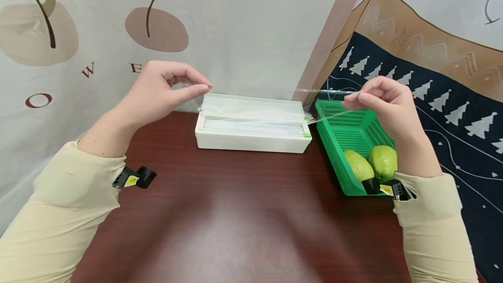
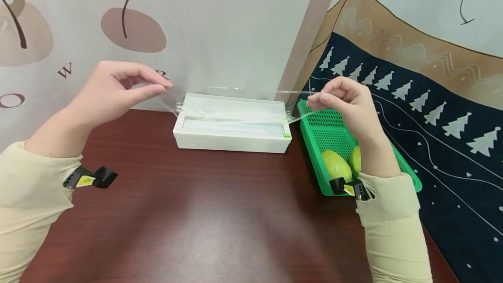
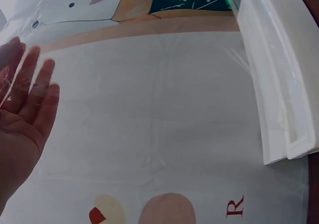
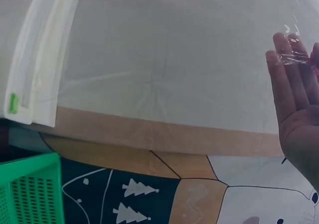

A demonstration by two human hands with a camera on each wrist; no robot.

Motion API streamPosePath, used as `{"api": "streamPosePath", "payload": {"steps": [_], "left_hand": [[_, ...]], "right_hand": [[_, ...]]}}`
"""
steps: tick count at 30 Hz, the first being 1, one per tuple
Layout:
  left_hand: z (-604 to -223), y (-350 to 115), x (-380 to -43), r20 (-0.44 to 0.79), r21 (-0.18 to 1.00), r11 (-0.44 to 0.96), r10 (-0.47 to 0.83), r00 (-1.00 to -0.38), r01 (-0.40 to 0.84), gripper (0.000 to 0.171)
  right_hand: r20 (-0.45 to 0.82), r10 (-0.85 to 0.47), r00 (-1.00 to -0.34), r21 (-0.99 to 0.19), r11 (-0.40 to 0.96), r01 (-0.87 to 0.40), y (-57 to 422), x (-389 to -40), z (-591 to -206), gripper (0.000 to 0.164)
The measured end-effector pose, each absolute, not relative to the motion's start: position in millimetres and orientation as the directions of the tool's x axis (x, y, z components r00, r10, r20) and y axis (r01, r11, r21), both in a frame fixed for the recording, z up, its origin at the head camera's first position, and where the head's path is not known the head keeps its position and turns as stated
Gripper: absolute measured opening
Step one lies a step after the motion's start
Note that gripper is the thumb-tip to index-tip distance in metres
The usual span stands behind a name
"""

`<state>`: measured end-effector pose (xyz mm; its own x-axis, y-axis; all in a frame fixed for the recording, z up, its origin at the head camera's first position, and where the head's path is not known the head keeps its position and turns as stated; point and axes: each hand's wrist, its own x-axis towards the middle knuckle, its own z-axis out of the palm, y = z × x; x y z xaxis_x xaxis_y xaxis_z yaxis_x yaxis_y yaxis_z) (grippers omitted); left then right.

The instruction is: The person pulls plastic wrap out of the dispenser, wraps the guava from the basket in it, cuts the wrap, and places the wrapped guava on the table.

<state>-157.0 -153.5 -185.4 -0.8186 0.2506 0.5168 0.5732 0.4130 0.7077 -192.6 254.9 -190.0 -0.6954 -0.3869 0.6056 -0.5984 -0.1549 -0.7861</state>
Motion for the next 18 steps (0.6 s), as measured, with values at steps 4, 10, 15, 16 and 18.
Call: {"api": "streamPosePath", "payload": {"steps": [4,10,15,16,18], "left_hand": [[-194.6,-156.8,-149.6,0.464,0.766,0.338,0.298,-0.834,0.547,0.007],[-205.1,-158.7,-135.6,0.355,0.792,0.357,0.391,-0.849,0.495,0.006],[-215.1,-158.2,-128.0,0.295,0.814,0.315,0.501,-0.813,0.489,0.004],[-217.7,-157.8,-126.7,0.287,0.818,0.302,0.523,-0.802,0.490,0.004],[-224.5,-157.0,-124.1,0.266,0.827,0.284,0.561,-0.784,0.485,0.004]], "right_hand": [[0.589,-0.403,-0.700,-0.795,-0.134,-0.592,260.3,-184.1,-197.3,0.017],[0.571,-0.504,-0.648,-0.794,-0.139,-0.592,267.5,-170.8,-206.7,0.018],[0.528,-0.575,-0.625,-0.810,-0.120,-0.573,273.9,-159.3,-217.9,0.019],[0.513,-0.587,-0.626,-0.816,-0.109,-0.567,275.0,-156.9,-220.6,0.019],[0.474,-0.613,-0.632,-0.831,-0.076,-0.550,277.1,-151.8,-226.0,0.021]]}}
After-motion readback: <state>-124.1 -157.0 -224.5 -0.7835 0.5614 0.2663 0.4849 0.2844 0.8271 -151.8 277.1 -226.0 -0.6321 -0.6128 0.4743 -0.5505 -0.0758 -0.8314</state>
